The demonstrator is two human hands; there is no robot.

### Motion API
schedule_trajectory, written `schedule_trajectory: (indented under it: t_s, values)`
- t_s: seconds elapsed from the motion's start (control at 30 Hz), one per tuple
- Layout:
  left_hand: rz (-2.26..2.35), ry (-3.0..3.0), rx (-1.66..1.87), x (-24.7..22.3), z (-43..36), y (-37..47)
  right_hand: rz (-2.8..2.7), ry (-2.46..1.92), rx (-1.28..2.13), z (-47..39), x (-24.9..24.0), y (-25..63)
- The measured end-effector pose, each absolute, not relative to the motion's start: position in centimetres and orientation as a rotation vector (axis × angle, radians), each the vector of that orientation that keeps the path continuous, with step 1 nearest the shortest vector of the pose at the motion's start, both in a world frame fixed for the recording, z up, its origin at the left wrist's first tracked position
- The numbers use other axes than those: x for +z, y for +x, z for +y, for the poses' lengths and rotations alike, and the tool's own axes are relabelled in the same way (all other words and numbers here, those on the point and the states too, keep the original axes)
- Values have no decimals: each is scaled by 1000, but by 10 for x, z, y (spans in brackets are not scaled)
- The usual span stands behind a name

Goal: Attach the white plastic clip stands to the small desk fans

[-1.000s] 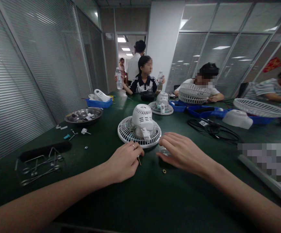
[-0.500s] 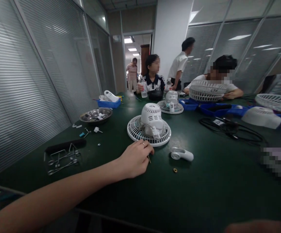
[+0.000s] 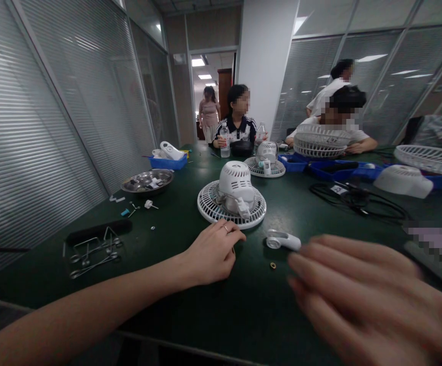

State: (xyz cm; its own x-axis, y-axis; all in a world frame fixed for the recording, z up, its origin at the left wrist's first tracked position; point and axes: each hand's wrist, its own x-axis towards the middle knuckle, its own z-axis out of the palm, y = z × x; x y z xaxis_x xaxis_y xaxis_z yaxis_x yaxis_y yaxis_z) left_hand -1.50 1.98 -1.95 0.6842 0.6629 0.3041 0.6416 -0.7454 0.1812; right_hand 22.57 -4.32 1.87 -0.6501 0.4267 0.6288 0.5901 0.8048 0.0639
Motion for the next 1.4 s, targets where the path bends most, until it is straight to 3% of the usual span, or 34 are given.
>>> schedule_trajectory:
  t_s: [0.1,0.37,0.8,1.17,1.4]
  values:
    - [1089,2795,506,-14,17,-15,-2605,-893,-339,6,14,226]
    - [1195,2728,473,-8,19,-17,-2614,-1256,235,36,-9,234]
    - [1228,2740,496,-8,14,-15,-2580,-1268,344,31,-3,228]
    - [1414,2665,880,-5,28,-20,-2574,-1348,428,32,1,233]
    - [1393,2693,840,-13,36,-25,-2507,-1409,474,32,2,236]
